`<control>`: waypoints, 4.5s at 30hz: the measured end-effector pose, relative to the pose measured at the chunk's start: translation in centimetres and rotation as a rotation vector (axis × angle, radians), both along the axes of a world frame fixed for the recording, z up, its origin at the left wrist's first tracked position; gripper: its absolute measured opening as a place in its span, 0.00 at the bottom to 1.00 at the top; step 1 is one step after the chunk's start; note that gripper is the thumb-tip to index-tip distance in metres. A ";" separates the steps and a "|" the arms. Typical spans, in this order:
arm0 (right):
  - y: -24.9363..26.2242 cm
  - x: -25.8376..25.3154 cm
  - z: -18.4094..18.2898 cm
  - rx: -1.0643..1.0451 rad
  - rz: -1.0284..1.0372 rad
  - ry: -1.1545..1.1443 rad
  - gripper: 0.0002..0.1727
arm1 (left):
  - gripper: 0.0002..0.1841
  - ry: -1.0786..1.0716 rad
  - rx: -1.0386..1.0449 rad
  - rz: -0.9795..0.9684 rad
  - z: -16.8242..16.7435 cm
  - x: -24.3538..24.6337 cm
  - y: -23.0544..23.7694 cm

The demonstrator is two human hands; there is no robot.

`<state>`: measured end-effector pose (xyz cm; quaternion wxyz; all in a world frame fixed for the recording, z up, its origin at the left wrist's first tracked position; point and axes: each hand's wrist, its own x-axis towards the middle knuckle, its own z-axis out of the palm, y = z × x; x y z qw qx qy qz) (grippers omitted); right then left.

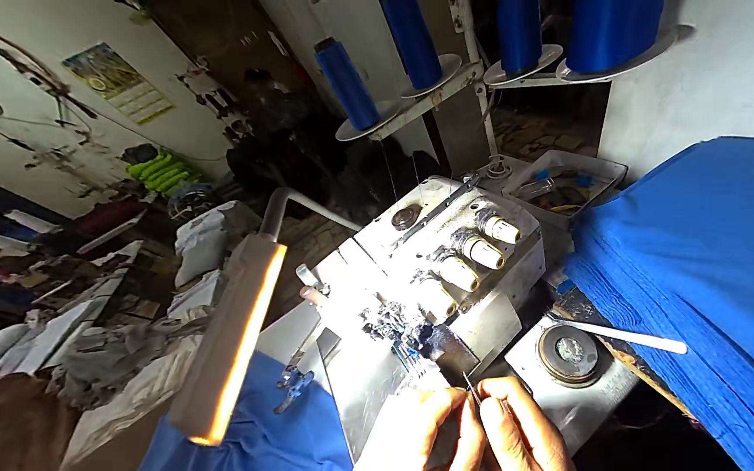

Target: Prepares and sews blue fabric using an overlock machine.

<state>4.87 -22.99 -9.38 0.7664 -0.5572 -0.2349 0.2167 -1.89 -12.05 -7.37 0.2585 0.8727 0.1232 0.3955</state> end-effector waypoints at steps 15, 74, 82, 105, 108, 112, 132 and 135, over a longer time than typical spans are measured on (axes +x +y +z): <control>0.3 0.8 -0.9 -0.043 -0.149 -0.069 0.15 | 0.03 -0.075 -0.024 0.031 -0.3 -0.1 -0.3; 1.8 3.9 -7.5 -0.381 -0.376 -0.655 0.22 | 0.03 0.045 -0.004 0.953 0.5 4.2 -0.6; 1.9 3.9 -7.2 -0.379 -0.406 -0.656 0.23 | 0.11 0.128 -0.027 0.791 0.7 2.6 -0.5; 1.9 3.3 -7.0 -0.450 -0.450 -0.697 0.21 | 0.10 0.686 -1.100 -0.131 8.2 2.1 10.4; 1.9 3.3 -6.9 -0.458 -0.458 -0.703 0.20 | 0.11 0.691 -1.148 -0.118 8.3 2.2 10.3; 2.0 3.3 -6.9 -0.470 -0.468 -0.709 0.21 | 0.12 0.660 -1.174 -0.091 8.2 2.2 10.1; 1.7 3.4 -7.0 -0.469 -0.413 -0.666 0.20 | 0.12 0.632 -1.071 -0.023 8.1 2.3 9.0; 1.6 3.5 -7.0 -0.464 -0.413 -0.661 0.20 | 0.11 0.620 -1.085 -0.016 7.7 2.4 9.1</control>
